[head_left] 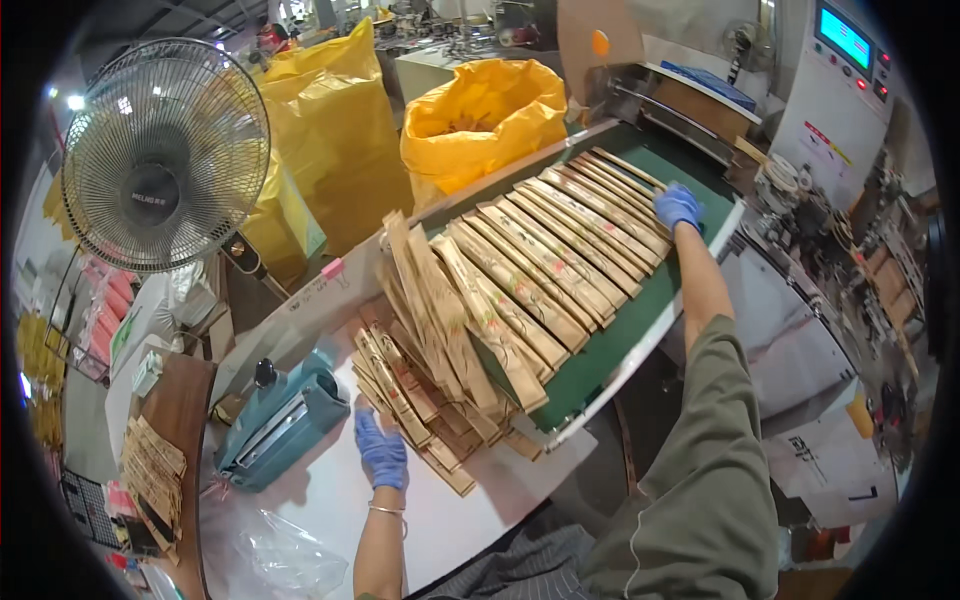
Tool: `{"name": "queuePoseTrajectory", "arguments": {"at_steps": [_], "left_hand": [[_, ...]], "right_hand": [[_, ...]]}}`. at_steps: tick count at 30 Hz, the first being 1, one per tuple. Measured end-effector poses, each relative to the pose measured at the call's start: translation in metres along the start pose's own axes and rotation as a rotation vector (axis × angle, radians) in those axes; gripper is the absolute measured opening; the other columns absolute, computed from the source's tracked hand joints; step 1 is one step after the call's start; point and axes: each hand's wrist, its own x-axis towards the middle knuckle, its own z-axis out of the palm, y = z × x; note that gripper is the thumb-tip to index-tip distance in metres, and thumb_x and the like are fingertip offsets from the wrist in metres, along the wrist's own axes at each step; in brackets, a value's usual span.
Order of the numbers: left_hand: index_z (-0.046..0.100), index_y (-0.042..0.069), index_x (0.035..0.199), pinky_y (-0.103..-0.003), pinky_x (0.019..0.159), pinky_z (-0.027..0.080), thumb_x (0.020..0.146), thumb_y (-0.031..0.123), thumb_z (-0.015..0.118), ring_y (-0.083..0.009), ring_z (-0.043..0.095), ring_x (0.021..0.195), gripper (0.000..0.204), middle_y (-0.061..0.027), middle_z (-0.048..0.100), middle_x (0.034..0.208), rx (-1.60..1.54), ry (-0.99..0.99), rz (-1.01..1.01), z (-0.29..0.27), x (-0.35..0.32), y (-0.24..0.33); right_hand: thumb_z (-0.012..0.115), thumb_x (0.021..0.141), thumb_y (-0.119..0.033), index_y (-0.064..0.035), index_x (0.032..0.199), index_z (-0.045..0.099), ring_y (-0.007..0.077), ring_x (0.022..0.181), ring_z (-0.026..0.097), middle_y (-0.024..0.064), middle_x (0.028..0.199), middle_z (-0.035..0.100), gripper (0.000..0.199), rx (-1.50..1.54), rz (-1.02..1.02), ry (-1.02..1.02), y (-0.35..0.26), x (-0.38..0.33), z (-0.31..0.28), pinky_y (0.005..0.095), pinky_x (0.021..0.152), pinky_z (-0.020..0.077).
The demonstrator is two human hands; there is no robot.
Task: Bundling and sealing packs of wooden sticks in a factory.
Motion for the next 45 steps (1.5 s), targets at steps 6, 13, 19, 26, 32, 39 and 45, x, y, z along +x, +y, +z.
{"name": "queuePoseTrajectory", "arguments": {"at_steps": [6, 13, 19, 26, 32, 39, 45], "left_hand": [[0.032, 0.004, 0.135, -0.034, 0.105, 0.025, 0.093, 0.036, 0.038, -0.0267, 0.034, 0.126, 0.053, -0.0155, 0.033, 0.138, 0.205, -0.095, 0.146, 0.026, 0.016, 0.028], [0.031, 0.008, 0.136, -0.033, 0.098, 0.033, 0.089, 0.049, 0.044, -0.0209, 0.039, 0.119, 0.064, -0.0067, 0.041, 0.132, -0.998, -0.045, -0.177, 0.032, 0.066, -0.003], [0.019, -0.002, 0.138, -0.036, 0.104, 0.028, 0.063, 0.054, 0.073, -0.0305, 0.032, 0.125, 0.107, -0.0228, 0.030, 0.136, -0.237, 0.135, -0.410, 0.027, 0.073, 0.035], [0.026, -0.005, 0.133, -0.027, 0.075, 0.048, 0.059, 0.020, 0.084, -0.0198, 0.056, 0.090, 0.098, -0.0139, 0.053, 0.112, -0.905, -0.033, -0.451, -0.016, 0.043, 0.069], [0.041, 0.006, 0.122, -0.033, 0.081, 0.051, 0.059, 0.010, 0.081, -0.0192, 0.058, 0.094, 0.075, -0.0072, 0.057, 0.106, -1.142, -0.230, -0.374, -0.060, -0.022, 0.031], [0.032, 0.007, 0.132, -0.035, 0.092, 0.043, 0.052, 0.026, 0.087, -0.0217, 0.048, 0.113, 0.099, -0.0102, 0.048, 0.124, -0.603, -0.027, 0.512, -0.164, -0.017, 0.111], [0.035, 0.005, 0.133, -0.036, 0.106, 0.023, 0.043, 0.046, 0.087, -0.0296, 0.031, 0.127, 0.112, -0.0140, 0.034, 0.135, 0.138, -0.103, 0.705, -0.185, -0.023, 0.072]], "right_hand": [[0.052, 0.076, -0.017, -0.0053, 0.077, 0.068, 0.0339, 0.071, 0.063, 0.0194, 0.077, 0.064, 0.020, -0.099, -0.594, -0.126, -0.059, -0.011, 0.011, 0.0412, 0.065, 0.0519], [0.055, 0.077, -0.029, -0.0021, 0.069, 0.064, 0.0343, 0.074, 0.061, 0.0204, 0.074, 0.062, 0.029, 0.317, -1.204, -0.184, -0.192, -0.224, -0.061, 0.0426, 0.068, 0.0487], [0.045, 0.084, -0.048, 0.0071, 0.125, 0.037, 0.0406, 0.107, 0.050, 0.0307, 0.115, 0.050, 0.069, 0.313, -0.700, -0.635, -0.259, -0.320, -0.014, 0.0429, 0.094, 0.0386], [0.056, 0.082, -0.046, 0.0026, 0.127, 0.041, 0.0291, 0.094, 0.059, 0.0197, 0.109, 0.058, 0.068, 1.037, -0.227, -1.105, -0.252, -0.381, 0.025, 0.0366, 0.080, 0.0489], [0.059, 0.083, -0.023, -0.0022, 0.117, 0.049, 0.0143, 0.075, 0.062, 0.0085, 0.094, 0.062, 0.042, 1.582, 0.108, -1.719, -0.215, -0.449, -0.044, 0.0266, 0.064, 0.0533], [0.085, 0.056, -0.020, -0.0036, 0.132, 0.029, 0.0190, 0.110, 0.048, 0.0103, 0.123, 0.047, 0.096, 1.932, -0.654, -1.180, -0.243, -0.420, -0.174, 0.0322, 0.093, 0.0412], [0.091, 0.042, -0.028, -0.0059, 0.141, 0.014, 0.0197, 0.126, 0.030, 0.0081, 0.138, 0.030, 0.127, 1.680, -0.942, -1.159, -0.236, -0.423, -0.169, 0.0342, 0.104, 0.0261]]}}
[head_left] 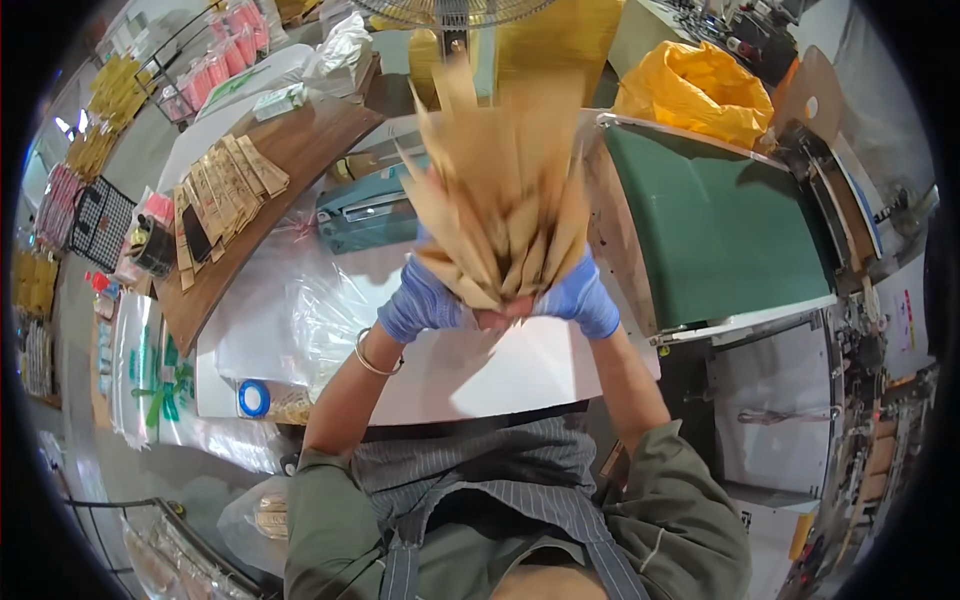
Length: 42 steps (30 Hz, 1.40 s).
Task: Bundling and sealing packs of wooden sticks in a factory.
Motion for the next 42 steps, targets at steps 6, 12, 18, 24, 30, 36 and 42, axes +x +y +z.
{"name": "queuePoseTrajectory", "arguments": {"at_steps": [6, 12, 18, 24, 30, 36, 42], "left_hand": [[-0.003, 0.008, 0.142, -0.036, 0.105, 0.029, 0.049, 0.022, 0.089, -0.0226, 0.035, 0.125, 0.131, -0.0133, 0.033, 0.136, -0.735, 0.028, -0.303, 0.028, 0.000, 0.002], [-0.002, 0.007, 0.142, -0.033, 0.100, 0.035, 0.045, 0.018, 0.090, -0.0209, 0.042, 0.117, 0.134, -0.0107, 0.035, 0.133, -0.754, 0.239, -0.234, -0.002, 0.032, 0.034], [0.016, 0.004, 0.138, -0.033, 0.102, 0.031, 0.041, 0.027, 0.092, -0.0182, 0.041, 0.118, 0.125, -0.0072, 0.042, 0.129, -0.351, 0.018, -0.250, 0.033, -0.006, 0.006], [0.044, 0.004, 0.122, -0.031, 0.089, 0.046, 0.061, 0.011, 0.081, -0.0177, 0.055, 0.101, 0.072, -0.0056, 0.056, 0.110, -1.401, -0.037, -0.982, -0.002, -0.059, 0.092], [0.048, 0.002, 0.119, -0.033, 0.085, 0.050, 0.067, 0.013, 0.073, -0.0209, 0.059, 0.096, 0.058, -0.0094, 0.060, 0.105, -1.477, 0.155, -1.295, 0.020, -0.147, 0.130], [0.050, 0.000, 0.116, -0.032, 0.083, 0.052, 0.072, 0.018, 0.070, -0.0207, 0.062, 0.093, 0.051, -0.0113, 0.061, 0.103, -1.892, 0.090, -1.220, -0.002, -0.145, 0.132], [0.047, 0.002, 0.120, -0.030, 0.089, 0.046, 0.074, 0.030, 0.070, -0.0192, 0.056, 0.098, 0.059, -0.0110, 0.056, 0.108, -1.607, 0.397, -1.364, 0.023, -0.181, 0.137]], "right_hand": [[0.090, 0.042, -0.033, -0.0014, 0.135, 0.025, 0.0211, 0.123, 0.037, 0.0120, 0.132, 0.040, 0.118, -0.010, -0.089, 0.139, 0.077, -0.019, -0.003, 0.0329, 0.104, 0.0267], [0.089, 0.047, -0.038, -0.0014, 0.132, 0.030, 0.0206, 0.117, 0.043, 0.0104, 0.127, 0.041, 0.110, 0.005, -0.309, 0.183, 0.017, 0.012, 0.010, 0.0332, 0.097, 0.0355], [0.086, 0.055, -0.027, -0.0024, 0.131, 0.030, 0.0201, 0.111, 0.048, 0.0117, 0.122, 0.047, 0.098, -0.116, -0.281, 0.178, 0.032, -0.005, 0.031, 0.0332, 0.093, 0.0414], [0.079, 0.065, -0.015, -0.0012, 0.124, 0.036, 0.0179, 0.098, 0.055, 0.0097, 0.109, 0.054, 0.074, 0.383, 0.462, 0.072, -0.009, -0.046, 0.059, 0.0303, 0.084, 0.0481], [0.073, 0.071, -0.015, -0.0016, 0.126, 0.036, 0.0195, 0.101, 0.053, 0.0104, 0.112, 0.052, 0.068, 0.427, 0.698, 0.059, 0.005, -0.109, 0.104, 0.0314, 0.086, 0.0462], [0.067, 0.073, -0.027, 0.0000, 0.120, 0.042, 0.0212, 0.097, 0.055, 0.0119, 0.110, 0.054, 0.061, 0.656, 0.796, -0.364, 0.027, -0.047, 0.097, 0.0319, 0.081, 0.0482], [0.063, 0.061, -0.013, 0.0045, 0.095, 0.056, 0.0355, 0.085, 0.061, 0.0206, 0.086, 0.059, 0.039, 1.134, 0.962, -0.421, 0.093, -0.064, 0.129, 0.0456, 0.077, 0.0518]]}}
